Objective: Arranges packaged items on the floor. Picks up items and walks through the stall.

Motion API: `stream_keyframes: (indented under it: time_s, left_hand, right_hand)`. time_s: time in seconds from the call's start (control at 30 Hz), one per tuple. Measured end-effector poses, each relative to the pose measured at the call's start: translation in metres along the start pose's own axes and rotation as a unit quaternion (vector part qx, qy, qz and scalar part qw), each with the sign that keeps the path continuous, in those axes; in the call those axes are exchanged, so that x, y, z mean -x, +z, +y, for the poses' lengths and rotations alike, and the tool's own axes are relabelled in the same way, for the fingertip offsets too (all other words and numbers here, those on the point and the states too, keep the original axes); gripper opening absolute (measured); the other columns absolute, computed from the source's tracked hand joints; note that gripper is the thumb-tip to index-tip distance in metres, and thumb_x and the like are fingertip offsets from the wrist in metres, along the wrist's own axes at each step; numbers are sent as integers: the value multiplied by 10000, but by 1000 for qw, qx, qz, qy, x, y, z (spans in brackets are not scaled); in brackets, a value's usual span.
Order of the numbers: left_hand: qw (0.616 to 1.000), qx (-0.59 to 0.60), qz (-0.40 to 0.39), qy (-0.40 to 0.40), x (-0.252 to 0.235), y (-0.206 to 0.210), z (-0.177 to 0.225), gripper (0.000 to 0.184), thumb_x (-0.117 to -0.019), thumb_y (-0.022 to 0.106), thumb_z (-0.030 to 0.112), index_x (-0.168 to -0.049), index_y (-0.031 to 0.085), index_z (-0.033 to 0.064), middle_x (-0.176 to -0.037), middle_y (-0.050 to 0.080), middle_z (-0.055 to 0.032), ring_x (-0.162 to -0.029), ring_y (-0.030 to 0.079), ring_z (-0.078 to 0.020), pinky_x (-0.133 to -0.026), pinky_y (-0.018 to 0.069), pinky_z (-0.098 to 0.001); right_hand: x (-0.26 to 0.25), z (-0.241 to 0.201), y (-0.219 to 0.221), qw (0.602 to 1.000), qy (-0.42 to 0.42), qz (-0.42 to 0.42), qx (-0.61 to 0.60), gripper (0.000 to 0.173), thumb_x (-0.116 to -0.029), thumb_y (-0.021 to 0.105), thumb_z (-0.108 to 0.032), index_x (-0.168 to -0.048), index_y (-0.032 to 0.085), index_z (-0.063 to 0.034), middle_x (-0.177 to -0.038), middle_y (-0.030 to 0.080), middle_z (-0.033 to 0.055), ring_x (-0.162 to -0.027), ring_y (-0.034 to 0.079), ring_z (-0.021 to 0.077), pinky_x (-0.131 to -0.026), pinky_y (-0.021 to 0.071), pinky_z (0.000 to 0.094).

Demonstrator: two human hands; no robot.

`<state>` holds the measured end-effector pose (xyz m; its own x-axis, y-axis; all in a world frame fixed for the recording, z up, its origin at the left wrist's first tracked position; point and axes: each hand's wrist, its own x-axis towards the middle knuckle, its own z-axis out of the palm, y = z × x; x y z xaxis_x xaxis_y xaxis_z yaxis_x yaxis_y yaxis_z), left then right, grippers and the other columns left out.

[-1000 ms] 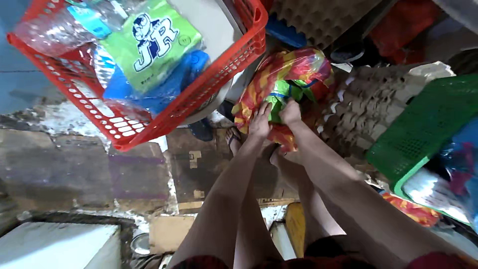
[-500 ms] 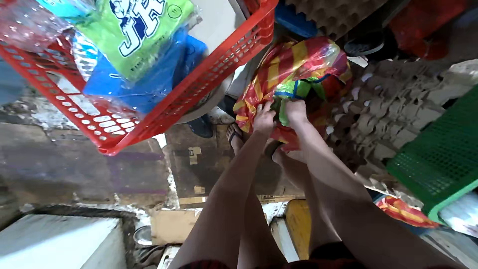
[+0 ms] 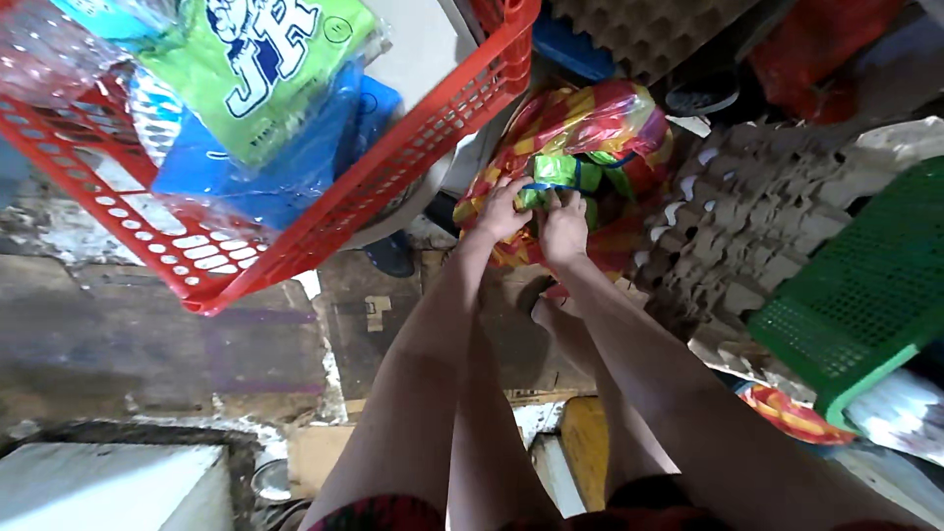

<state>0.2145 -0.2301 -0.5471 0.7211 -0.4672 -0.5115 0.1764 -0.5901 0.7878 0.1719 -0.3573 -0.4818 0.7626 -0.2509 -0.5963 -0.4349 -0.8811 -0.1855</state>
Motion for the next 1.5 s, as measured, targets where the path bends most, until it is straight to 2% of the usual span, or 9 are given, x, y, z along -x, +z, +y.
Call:
stream_keyframes:
  time_s: [0.2,0.43,0.67,0.77,0.83,1.0,1.13,1.23,1.5]
  left_hand:
    - [990,-97,-98,-23,-22,-23,31,308,-899,679,-5,-1207,667,-8,-1391,548,-251,-1340,497,-395,-1120,418,-522]
    - [951,-288,-103,46,-10,-16,36,490,-986,515,-92,-1469,460,-30,-1617,341,-188,-1324,550,-397,-992,540,-510]
    - [922,-357,-132,77,-25,-22,32,479,-1023,462,-73,-1495,379,-81,-1525,404,-254,-1381,484,-406,-1052,505,-474]
    - [923,-354,-130,79,-24,-21,28,450,-1042,453,-40,-1485,382,-82,-1624,270,-225,-1403,452,-417,-1040,515,-459]
    - [922,-356,-127,89,-23,-20,26,423,-1046,452,-32,-1463,405,-83,-1707,113,-165,-1460,383,-421,-1046,512,-458]
    - [880,-423,-144,162,-23,-18,25,455,-1020,438,-90,-1471,393,-125,-1668,232,-194,-1454,403,-393,-1077,480,-460]
    - [876,-428,-144,169,-27,-19,27,416,-1032,415,-78,-1445,426,-126,-1655,259,-205,-1474,374,-400,-1095,467,-476]
    - [872,-428,-151,186,-30,-23,24,423,-1042,400,-66,-1460,395,-132,-1668,222,-209,-1495,338,-398,-1142,423,-462]
    - [844,-440,-178,250,-44,-34,22,377,-1063,389,-27,-1426,448,-109,-1505,451,-232,-1446,415,-398,-1098,463,-476]
  right_hand:
    - [-9,-18,-10,998,31,-52,12,308,-1072,501,-157,-1255,659,34,-1335,605,248,-1205,634,392,-1011,525,532]
    - [-14,-27,-30,993,37,-109,42,362,-1002,524,1,-1358,551,56,-1319,603,288,-1191,639,440,-957,543,571]
    - [-46,-1,-17,997,-68,-26,-22,893,-739,876,-154,-1505,444,3,-1681,245,180,-1447,411,407,-1129,417,555]
    - [-55,1,-24,996,-70,-53,-27,999,-775,871,-193,-1607,325,-105,-1498,522,194,-1364,506,408,-1116,417,576]
    - [-59,4,-27,994,-89,-66,-8,780,-842,802,-171,-1544,471,-96,-1483,565,151,-1367,498,399,-1118,382,604]
    - [-45,5,-32,991,-77,-79,76,442,-920,654,-73,-1361,671,-109,-1451,565,161,-1358,479,417,-1088,406,610]
    - [-45,-18,-34,972,-29,-153,178,489,-972,568,-8,-1453,517,62,-1602,360,248,-1454,356,467,-1137,354,621]
    - [-55,-16,-32,974,-19,-176,139,570,-1004,587,-127,-1527,431,37,-1655,257,228,-1469,326,457,-1151,354,605]
    - [-48,-1,-27,982,-88,-136,93,585,-939,640,-67,-1496,486,17,-1583,412,204,-1424,430,410,-1144,401,560]
